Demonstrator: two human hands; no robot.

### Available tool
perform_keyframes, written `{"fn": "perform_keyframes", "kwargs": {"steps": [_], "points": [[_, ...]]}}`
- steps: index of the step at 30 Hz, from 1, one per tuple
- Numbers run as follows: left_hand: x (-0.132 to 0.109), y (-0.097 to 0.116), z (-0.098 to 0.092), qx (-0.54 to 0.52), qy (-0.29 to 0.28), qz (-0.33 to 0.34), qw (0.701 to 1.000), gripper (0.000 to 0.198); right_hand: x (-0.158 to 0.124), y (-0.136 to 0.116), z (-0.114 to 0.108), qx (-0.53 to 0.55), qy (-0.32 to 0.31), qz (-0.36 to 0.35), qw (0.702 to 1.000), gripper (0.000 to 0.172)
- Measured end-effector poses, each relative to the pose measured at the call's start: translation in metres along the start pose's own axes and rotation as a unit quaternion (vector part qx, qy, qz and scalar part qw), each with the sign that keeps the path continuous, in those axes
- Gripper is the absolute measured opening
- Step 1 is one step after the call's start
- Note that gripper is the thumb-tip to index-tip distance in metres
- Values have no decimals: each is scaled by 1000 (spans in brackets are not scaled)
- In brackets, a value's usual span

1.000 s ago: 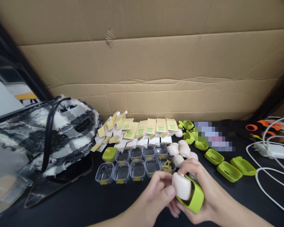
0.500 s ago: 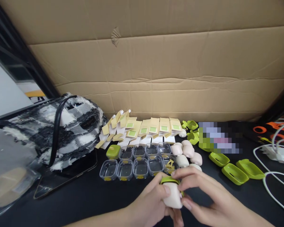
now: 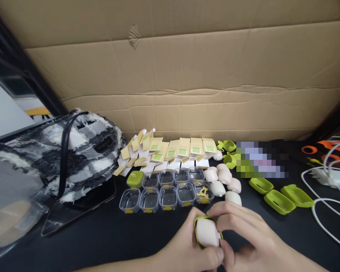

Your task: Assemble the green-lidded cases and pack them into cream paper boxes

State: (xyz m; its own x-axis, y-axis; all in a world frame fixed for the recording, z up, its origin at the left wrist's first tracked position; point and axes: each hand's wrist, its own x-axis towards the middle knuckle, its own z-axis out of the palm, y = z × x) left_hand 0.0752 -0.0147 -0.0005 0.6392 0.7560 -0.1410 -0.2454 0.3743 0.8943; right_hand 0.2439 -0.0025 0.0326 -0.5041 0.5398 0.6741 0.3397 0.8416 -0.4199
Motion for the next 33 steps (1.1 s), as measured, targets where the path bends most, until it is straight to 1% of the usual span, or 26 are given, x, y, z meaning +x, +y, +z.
{"fn": "perform_keyframes", "kwargs": {"steps": [3,6,8,10,11,13,15,16,18,19,21,24,26,27,29,31,33], "points": [[3,-5,-6,-40,-4,-2,999,57,-2,3,1,3,-9,13,1000,30],[6,-3,-7,-99,-2,6,995,54,-4,5,0,-32,-11,6,999,37],[7,-2,-7,-121,6,10,993,52,-4,5,-2,-58,-28,7,998,48],[7,-4,-8,-137,14,2,990,47,-3,4,-4,-57,-69,22,996,59],[7,-6,-8,-144,13,-2,989,45,-2,4,-4,-43,-90,32,995,58],[7,-10,-8,-172,-3,-7,985,39,0,4,-5,-2,-114,49,992,48],[7,-11,-7,-204,-30,-18,978,38,-1,5,-6,36,-103,62,992,40],[7,-11,-6,-219,-41,-28,974,40,-2,6,-6,49,-90,71,992,37],[7,-6,-4,-243,-46,-51,967,47,-4,9,-7,61,-70,102,990,32],[7,-3,-2,-252,-39,-54,965,49,-6,10,-8,61,-65,117,989,31],[6,3,0,-263,-10,-34,964,48,-8,11,-10,35,-67,122,990,35],[7,7,2,-260,19,5,965,46,-10,11,-11,-22,-72,56,996,47],[7,5,1,-269,10,13,963,45,-10,8,-10,-37,-58,31,997,50],[7,3,0,-275,4,13,961,44,-11,6,-10,-29,-46,38,998,49],[7,1,-2,-283,-16,10,959,45,-10,5,-11,9,-6,87,996,42],[6,0,-4,-284,-34,-6,958,46,-8,6,-14,54,66,155,984,33],[6,1,-6,-284,-49,-39,957,48,-5,10,-21,91,145,195,966,27]]}}
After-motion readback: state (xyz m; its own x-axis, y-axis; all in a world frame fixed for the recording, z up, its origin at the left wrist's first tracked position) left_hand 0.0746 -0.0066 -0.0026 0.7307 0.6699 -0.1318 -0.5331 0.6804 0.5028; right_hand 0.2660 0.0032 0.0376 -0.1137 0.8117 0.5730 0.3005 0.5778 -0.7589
